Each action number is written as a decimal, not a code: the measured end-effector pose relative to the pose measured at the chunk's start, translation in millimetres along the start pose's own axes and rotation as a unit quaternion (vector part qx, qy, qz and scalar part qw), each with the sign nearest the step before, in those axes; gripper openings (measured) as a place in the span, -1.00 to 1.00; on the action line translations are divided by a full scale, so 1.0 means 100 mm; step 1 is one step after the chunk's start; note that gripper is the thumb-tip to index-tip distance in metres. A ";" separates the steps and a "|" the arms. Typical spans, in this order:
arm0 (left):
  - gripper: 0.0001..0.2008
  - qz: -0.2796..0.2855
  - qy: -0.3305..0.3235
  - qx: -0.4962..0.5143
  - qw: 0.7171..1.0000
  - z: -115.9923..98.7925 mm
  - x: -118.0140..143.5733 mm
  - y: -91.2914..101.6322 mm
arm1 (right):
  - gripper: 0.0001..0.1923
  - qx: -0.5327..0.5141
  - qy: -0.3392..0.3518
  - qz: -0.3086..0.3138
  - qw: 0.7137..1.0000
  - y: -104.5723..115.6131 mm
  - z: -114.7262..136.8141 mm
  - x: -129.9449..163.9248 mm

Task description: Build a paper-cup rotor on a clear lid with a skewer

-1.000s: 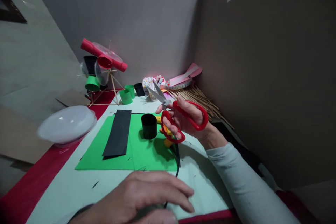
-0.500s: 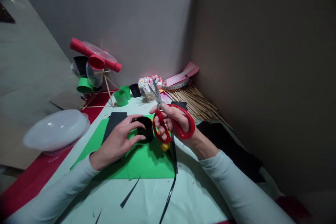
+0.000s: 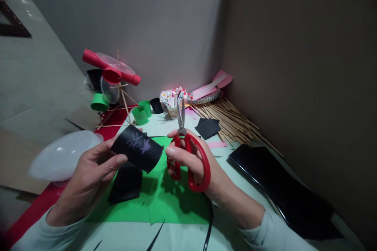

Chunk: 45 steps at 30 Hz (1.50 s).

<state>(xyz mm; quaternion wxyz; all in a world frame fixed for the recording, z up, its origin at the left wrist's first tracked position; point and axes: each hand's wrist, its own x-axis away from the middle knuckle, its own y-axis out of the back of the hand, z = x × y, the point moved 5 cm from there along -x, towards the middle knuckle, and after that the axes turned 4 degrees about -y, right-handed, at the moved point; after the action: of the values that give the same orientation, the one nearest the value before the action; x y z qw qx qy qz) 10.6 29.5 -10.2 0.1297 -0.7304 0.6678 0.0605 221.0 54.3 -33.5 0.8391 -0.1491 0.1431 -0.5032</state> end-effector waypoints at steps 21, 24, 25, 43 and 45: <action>-0.71 0.009 -0.025 -0.012 1.000 -0.03 0.34 -0.15 | -0.66 0.106 0.054 -0.045 0.992 -0.09 0.03 0.18; -0.80 -0.011 -0.021 -0.029 0.999 -0.04 0.36 -0.18 | -0.64 0.091 0.052 -0.049 0.993 -0.08 -0.03 0.17; -0.83 -0.015 -0.033 -0.040 0.999 -0.05 0.36 -0.19 | -0.64 0.090 0.052 -0.052 0.993 -0.08 -0.04 0.17; -0.39 -0.013 0.057 0.098 0.993 0.15 0.20 -0.22 | -0.72 0.177 0.081 -0.034 0.980 -0.16 -0.17 0.19; -0.38 0.018 0.135 0.149 0.979 0.23 0.19 -0.22 | -0.72 0.176 0.086 -0.033 0.980 -0.15 -0.18 0.19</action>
<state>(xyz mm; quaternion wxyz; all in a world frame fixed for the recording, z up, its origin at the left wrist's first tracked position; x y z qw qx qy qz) 36.4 18.9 -34.6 0.1443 -0.6921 0.6939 -0.1368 210.3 28.5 -46.0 0.8201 0.0402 0.1184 -0.5584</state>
